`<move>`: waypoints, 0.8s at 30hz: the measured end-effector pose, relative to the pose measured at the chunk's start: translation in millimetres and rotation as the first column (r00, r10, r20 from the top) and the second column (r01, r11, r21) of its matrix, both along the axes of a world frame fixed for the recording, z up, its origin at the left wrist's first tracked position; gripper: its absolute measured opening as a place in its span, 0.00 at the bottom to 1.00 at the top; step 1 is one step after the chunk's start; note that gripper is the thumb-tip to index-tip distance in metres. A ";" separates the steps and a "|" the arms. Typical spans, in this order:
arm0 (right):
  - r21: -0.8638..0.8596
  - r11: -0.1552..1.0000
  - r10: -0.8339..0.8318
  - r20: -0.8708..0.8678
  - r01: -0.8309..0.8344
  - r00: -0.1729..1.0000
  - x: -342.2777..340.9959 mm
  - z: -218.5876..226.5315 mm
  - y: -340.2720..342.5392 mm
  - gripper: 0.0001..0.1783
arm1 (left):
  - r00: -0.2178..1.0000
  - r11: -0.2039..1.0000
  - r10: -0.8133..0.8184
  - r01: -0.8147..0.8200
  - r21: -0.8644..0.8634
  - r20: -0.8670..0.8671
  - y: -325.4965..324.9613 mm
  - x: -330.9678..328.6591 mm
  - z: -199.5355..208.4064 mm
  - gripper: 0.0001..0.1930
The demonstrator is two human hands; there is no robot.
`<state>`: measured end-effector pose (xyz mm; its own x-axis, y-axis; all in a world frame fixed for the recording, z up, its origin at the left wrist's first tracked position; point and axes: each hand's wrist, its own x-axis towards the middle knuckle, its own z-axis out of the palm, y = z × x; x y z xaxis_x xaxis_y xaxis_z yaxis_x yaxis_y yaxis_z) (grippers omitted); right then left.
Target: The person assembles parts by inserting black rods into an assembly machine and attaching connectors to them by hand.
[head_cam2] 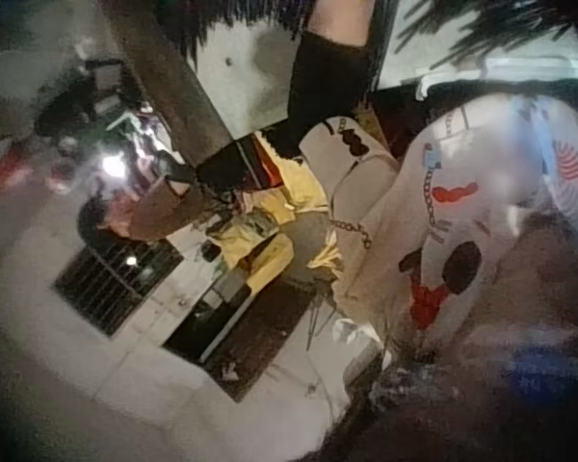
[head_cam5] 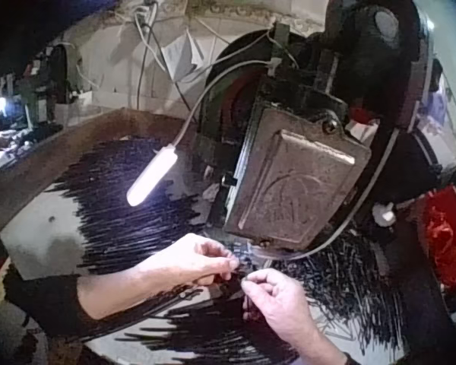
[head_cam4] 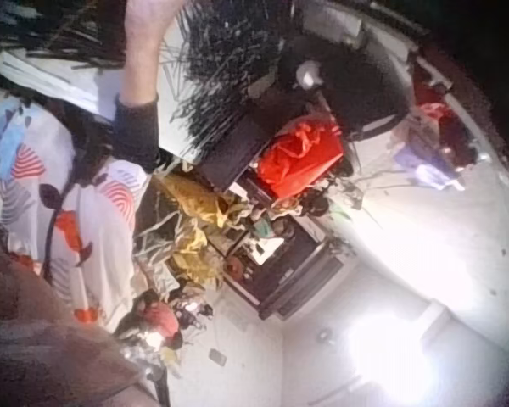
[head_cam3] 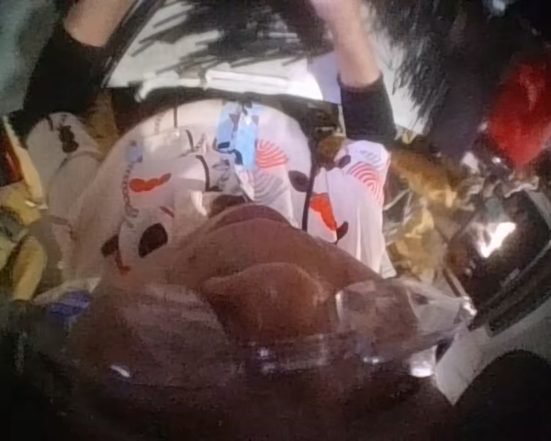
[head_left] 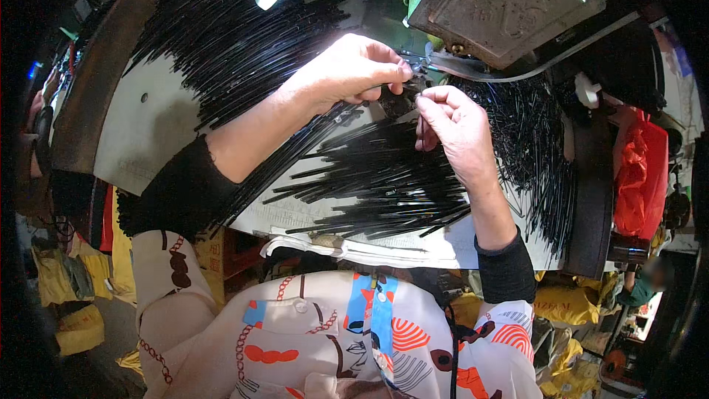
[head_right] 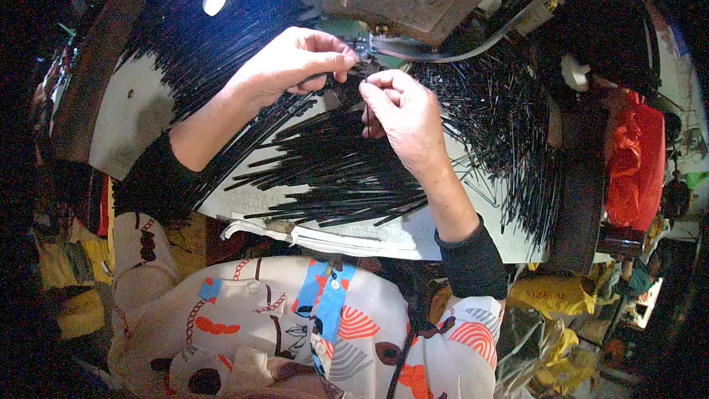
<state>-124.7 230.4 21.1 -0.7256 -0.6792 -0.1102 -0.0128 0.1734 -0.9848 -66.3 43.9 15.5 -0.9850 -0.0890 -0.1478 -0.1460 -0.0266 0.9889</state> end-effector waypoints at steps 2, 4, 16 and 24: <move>0.019 1.000 0.022 -0.037 -0.022 0.999 -1.1 -1.2 -2.1 0.08 | 1.000 1.000 0.006 -0.005 0.026 -0.016 2.5 0.1 -0.7 0.12; 0.040 0.998 0.042 -0.074 -0.039 0.996 -2.0 -2.4 -3.4 0.08 | 0.999 0.999 0.009 -0.007 0.052 -0.032 4.2 -0.7 -2.2 0.12; 0.010 0.999 0.049 -0.045 -0.049 0.998 -2.2 -4.5 -2.4 0.08 | 0.996 0.999 0.031 -0.030 0.015 -0.078 2.0 0.2 -0.6 0.15; 0.018 0.998 0.064 -0.026 -0.063 0.998 -3.9 -6.1 -2.0 0.09 | 0.996 0.999 0.004 0.000 0.039 -0.088 0.9 -0.6 -2.8 0.16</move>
